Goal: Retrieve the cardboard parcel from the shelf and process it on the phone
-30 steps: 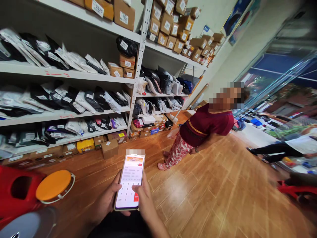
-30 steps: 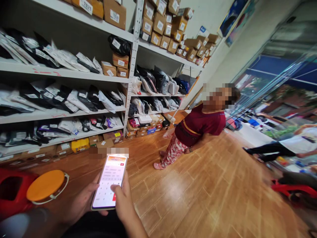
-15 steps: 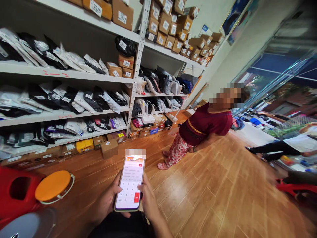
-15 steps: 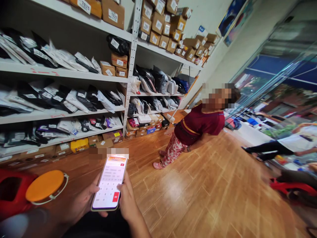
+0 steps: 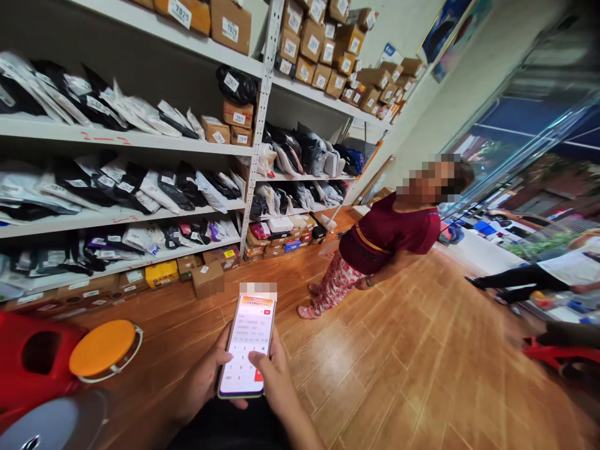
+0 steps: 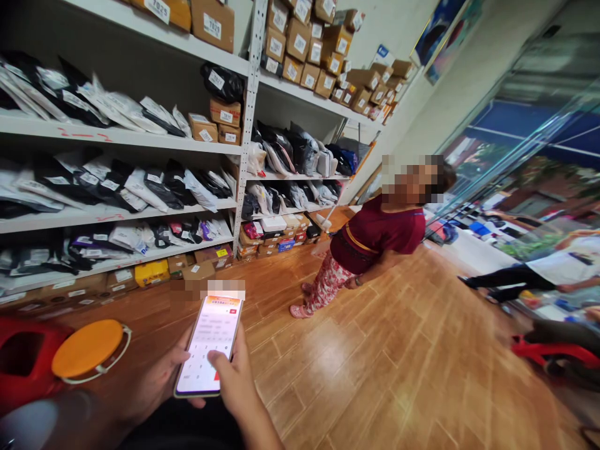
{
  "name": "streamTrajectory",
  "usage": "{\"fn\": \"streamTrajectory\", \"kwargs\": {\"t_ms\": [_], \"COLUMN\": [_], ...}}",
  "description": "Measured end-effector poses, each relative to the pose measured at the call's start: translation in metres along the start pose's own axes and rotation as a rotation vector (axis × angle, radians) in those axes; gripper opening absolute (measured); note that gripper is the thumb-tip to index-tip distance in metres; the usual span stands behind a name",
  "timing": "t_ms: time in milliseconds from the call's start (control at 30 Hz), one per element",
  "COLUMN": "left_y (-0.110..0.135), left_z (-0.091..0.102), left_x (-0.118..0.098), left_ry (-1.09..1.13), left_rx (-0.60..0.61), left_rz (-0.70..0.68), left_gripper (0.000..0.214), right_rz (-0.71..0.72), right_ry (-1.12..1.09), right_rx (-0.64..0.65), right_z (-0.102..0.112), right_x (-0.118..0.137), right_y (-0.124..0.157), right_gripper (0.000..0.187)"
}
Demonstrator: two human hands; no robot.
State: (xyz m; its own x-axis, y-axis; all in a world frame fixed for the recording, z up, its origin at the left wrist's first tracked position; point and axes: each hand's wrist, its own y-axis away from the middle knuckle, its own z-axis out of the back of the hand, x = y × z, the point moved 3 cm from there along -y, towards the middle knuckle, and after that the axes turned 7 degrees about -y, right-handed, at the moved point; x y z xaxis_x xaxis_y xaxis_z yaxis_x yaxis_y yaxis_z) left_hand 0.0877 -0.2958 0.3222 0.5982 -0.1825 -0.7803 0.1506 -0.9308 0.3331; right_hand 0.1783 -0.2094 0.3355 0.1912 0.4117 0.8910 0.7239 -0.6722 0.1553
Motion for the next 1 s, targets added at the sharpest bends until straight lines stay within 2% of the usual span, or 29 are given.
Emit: {"fn": "streamTrajectory", "kwargs": {"t_ms": [167,267,433,500,667,867,1000], "left_y": [0.004,0.004,0.0,0.0,0.003,0.005,0.003], "left_z": [-0.013,-0.015,-0.007,-0.003,-0.001,-0.008,-0.011], "left_x": [-0.009,-0.01,-0.003,0.0,0.001,-0.004,-0.002], "left_ry": [-0.069,-0.106,-0.008,-0.004,-0.01,-0.065,-0.019], "left_rx": [-0.09,-0.128,0.035,0.064,0.053,-0.015,-0.019], "left_rz": [0.012,0.029,-0.009,-0.019,-0.019,0.055,0.021], "left_gripper": [0.077,0.082,0.083,0.082,0.094,0.103,0.1], "right_rz": [0.023,0.032,0.068,0.078,0.072,0.058,0.062], "right_ry": [-0.022,-0.027,-0.049,-0.072,-0.093,-0.071,-0.05], "right_rx": [0.053,0.066,0.066,0.068,0.097,0.092,0.109], "right_z": [0.002,0.001,-0.002,-0.001,0.0,-0.002,0.002], "right_x": [0.0,0.001,0.002,0.001,-0.001,0.005,-0.002], "right_y": [0.003,0.005,0.008,0.008,0.008,0.011,0.011], "right_gripper": [0.052,0.053,0.061,0.066,0.062,0.059,0.062]}}
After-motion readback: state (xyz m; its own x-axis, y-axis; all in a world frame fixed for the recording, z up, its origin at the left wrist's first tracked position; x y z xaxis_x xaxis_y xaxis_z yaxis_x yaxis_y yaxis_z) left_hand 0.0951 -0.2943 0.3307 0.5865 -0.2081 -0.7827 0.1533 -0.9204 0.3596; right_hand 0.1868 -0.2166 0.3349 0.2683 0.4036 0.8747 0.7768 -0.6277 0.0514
